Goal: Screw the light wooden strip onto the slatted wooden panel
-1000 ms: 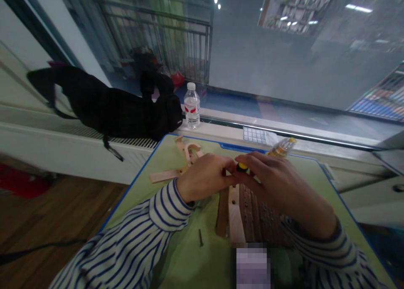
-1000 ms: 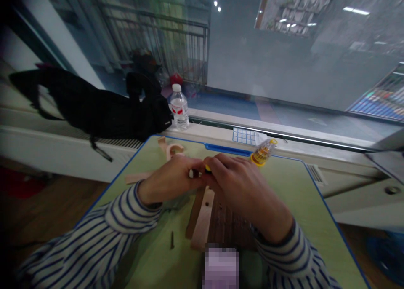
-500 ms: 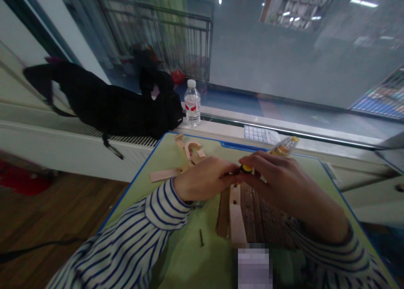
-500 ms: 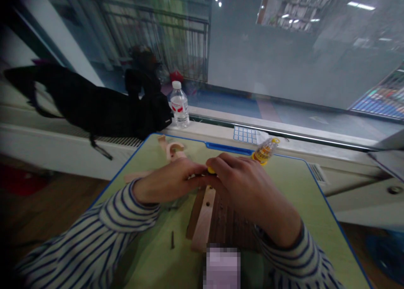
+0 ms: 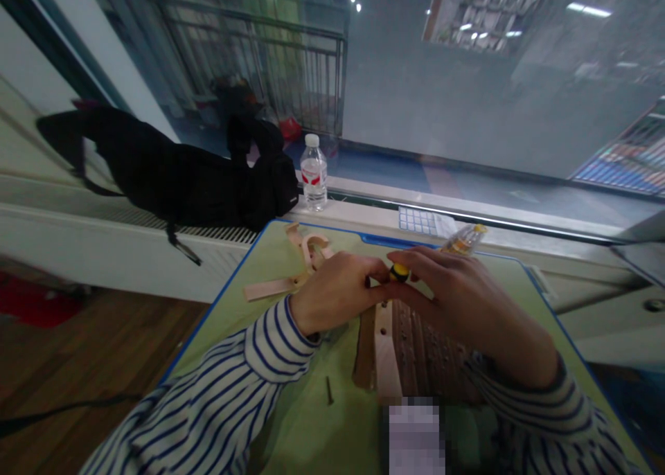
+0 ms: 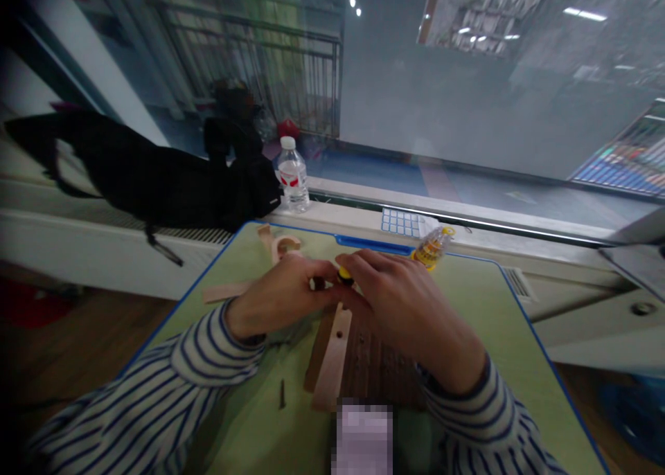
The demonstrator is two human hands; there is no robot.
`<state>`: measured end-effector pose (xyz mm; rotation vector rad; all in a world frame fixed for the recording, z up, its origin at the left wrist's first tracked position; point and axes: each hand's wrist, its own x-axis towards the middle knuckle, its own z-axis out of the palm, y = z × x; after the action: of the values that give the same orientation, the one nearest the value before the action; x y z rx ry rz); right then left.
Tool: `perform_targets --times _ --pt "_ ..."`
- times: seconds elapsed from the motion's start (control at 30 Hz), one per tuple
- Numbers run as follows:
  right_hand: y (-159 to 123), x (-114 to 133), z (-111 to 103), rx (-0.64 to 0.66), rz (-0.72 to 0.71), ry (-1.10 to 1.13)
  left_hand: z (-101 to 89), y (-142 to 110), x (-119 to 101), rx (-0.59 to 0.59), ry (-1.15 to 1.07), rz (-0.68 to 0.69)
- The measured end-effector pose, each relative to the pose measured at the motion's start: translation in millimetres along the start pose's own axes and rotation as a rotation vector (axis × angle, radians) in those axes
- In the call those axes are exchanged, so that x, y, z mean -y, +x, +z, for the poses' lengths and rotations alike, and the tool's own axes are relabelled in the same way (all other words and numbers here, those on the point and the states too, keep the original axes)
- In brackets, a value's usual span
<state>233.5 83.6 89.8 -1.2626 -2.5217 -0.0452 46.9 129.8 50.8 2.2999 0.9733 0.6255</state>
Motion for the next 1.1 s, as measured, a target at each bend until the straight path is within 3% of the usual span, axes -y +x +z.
perform_targets --times 0.2,0.5,0.9,1.1 --pt "0.6 0.0 -2.7 0.027 -0.065 0.133 -0.9 0.3 2.7 0.049 -0.01 0.014" --pt "3.3 0.2 1.2 0.014 0.035 0.033 -5.5 -1.3 3.7 0.217 -0.037 0.119" --pt "3.6 0.4 0.6 0.038 0.038 0.05 -2.5 -1.0 -2.2 0.037 0.05 0.047" --pt "-1.9 0.6 -5.4 -0.02 -0.056 0.109 1.4 -1.0 1.5 0.05 0.027 0.022"
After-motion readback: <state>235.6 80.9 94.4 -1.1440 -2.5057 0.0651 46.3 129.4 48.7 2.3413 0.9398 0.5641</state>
